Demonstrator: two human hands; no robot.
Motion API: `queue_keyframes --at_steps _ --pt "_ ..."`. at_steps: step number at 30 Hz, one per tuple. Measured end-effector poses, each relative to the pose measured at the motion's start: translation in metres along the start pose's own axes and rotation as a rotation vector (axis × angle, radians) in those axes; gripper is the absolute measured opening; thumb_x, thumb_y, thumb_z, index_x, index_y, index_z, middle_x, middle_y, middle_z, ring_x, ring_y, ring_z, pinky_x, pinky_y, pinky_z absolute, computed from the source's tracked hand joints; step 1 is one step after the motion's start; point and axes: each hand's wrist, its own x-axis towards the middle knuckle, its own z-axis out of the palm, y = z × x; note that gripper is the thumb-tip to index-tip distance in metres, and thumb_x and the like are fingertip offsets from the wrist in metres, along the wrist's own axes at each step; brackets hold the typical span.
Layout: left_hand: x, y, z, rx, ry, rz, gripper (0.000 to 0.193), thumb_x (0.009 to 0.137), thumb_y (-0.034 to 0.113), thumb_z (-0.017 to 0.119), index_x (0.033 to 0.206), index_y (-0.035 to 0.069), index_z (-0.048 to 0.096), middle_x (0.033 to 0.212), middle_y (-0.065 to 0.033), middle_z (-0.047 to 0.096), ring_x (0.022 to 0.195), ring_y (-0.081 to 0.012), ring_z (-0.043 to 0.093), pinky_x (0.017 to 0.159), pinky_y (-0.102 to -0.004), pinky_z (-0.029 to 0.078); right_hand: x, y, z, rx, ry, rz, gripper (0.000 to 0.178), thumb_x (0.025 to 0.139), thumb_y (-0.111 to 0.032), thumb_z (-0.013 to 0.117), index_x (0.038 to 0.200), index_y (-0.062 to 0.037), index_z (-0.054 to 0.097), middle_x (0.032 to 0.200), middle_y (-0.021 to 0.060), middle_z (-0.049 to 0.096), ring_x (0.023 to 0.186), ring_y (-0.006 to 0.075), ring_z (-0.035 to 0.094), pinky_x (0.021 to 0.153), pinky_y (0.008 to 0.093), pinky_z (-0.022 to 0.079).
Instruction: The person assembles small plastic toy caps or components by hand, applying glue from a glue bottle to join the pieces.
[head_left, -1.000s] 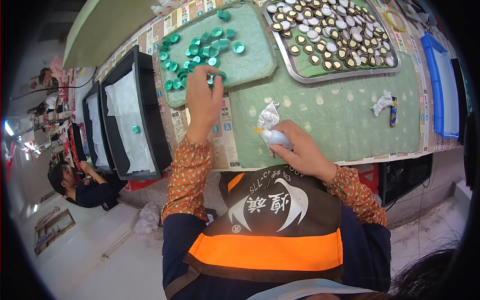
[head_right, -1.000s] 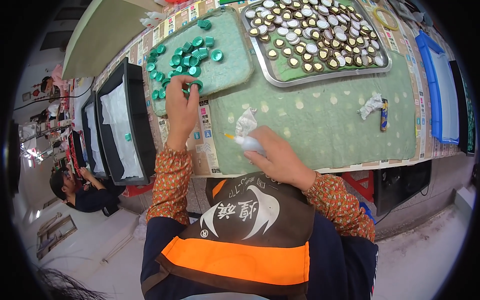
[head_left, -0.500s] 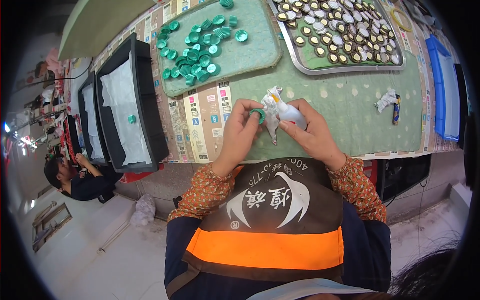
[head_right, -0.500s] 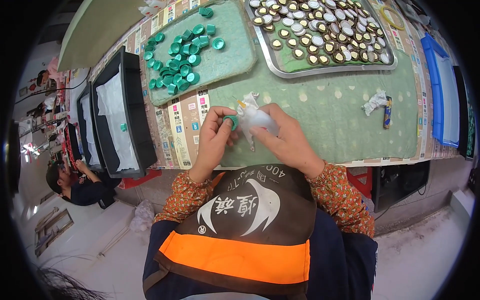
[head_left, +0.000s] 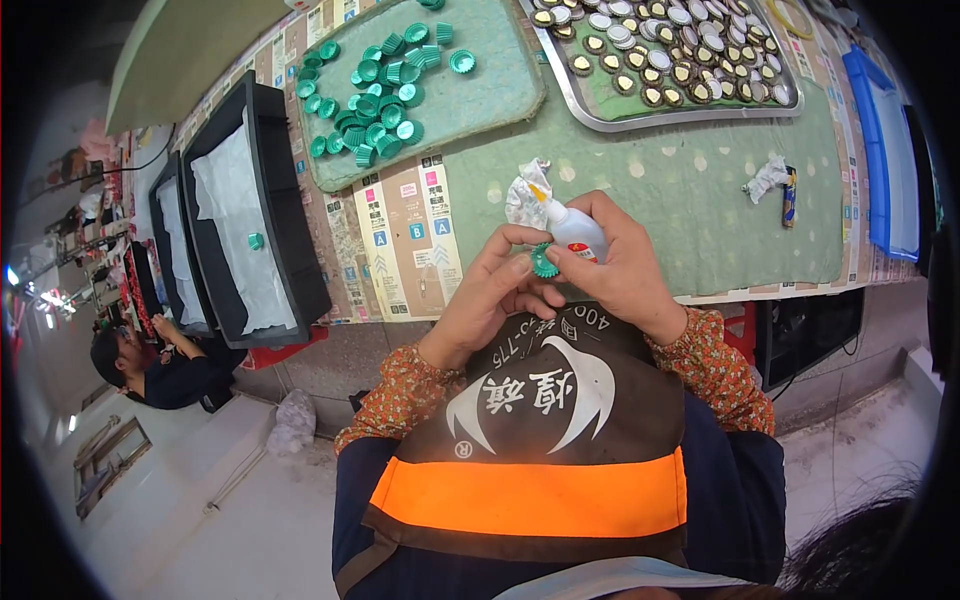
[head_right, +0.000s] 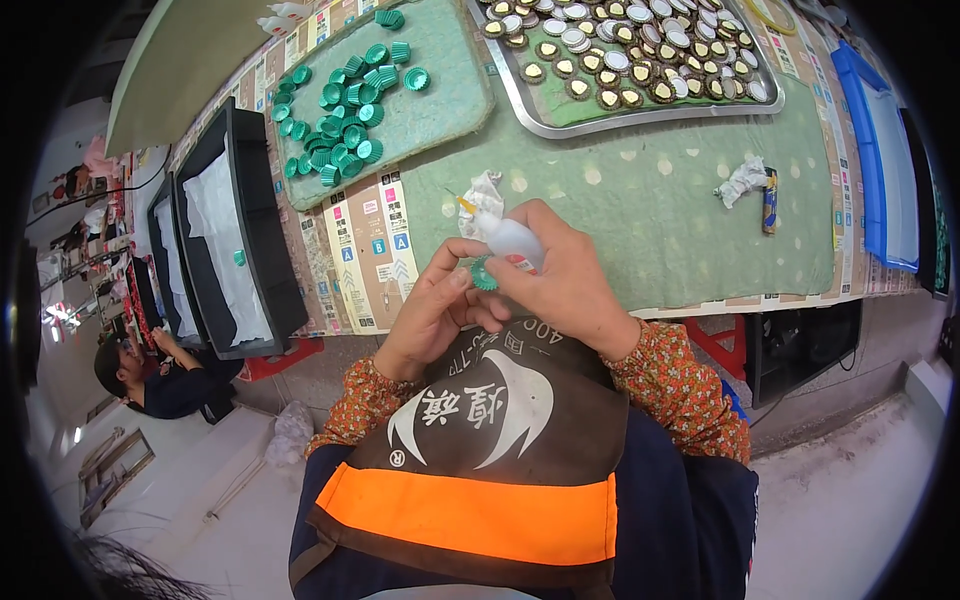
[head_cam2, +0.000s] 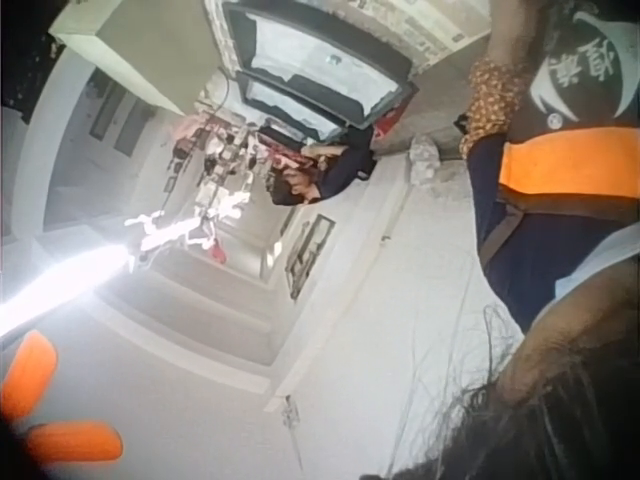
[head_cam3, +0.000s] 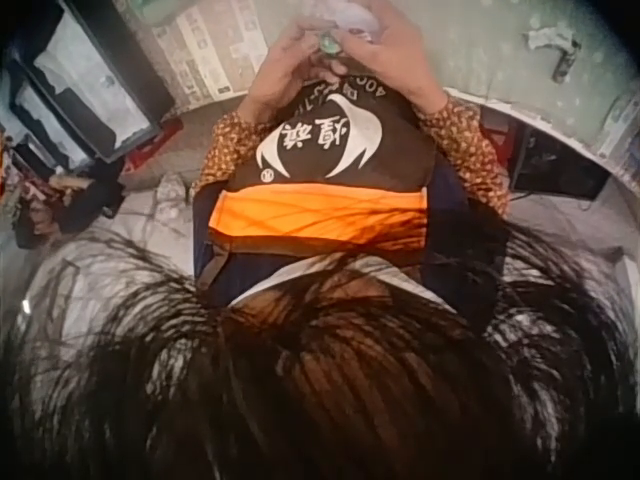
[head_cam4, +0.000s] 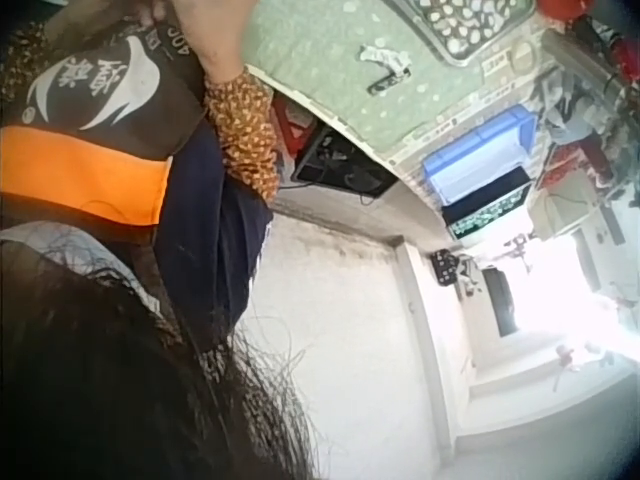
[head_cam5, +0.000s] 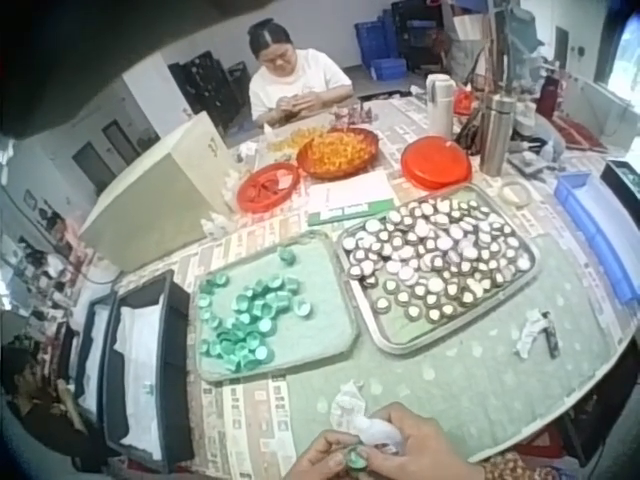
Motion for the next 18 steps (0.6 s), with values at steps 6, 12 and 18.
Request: queue_keyframes --at_steps 6,12,18 --pt "0.002 -0.005 -0.014 -0.246 -0.122 -0.035 0.033 0.105 0.021 0.059 0.134 0.011 0.046 0.121 -0.0165 0.064 0.099 -0.0216 0.070 0.081 -0.0328 0.064 -0.006 -0.005 -0.001 -0.065 -0.029 -0.022 0.033 0.092 -0.015 0.075 0.118 -0.0015 0.058 0.100 0.0061 0.067 0.092 0.0110 0.064 0.079 0.0290 0.052" --pt "-0.002 -0.006 -0.019 -0.353 -0.102 0.016 0.040 0.104 0.014 0.060 0.140 0.011 0.044 0.131 -0.0200 0.061 0.102 -0.0213 0.069 0.083 -0.0319 0.065 -0.017 -0.005 -0.014 -0.261 0.053 -0.387 0.038 0.092 -0.017 0.072 0.126 -0.0029 0.059 0.103 0.0183 0.070 0.085 0.0357 0.072 0.075 0.0388 0.056" --pt "-0.005 -0.001 -0.021 -0.296 -0.077 -0.031 0.058 0.103 0.015 0.061 0.155 0.007 0.036 0.136 -0.0195 0.059 0.102 -0.0198 0.069 0.085 -0.0311 0.064 -0.035 -0.007 -0.022 -0.383 -0.030 -0.488 0.042 0.089 -0.011 0.076 0.126 -0.0012 0.060 0.108 0.0151 0.070 0.084 0.0253 0.071 0.075 0.0332 0.055"
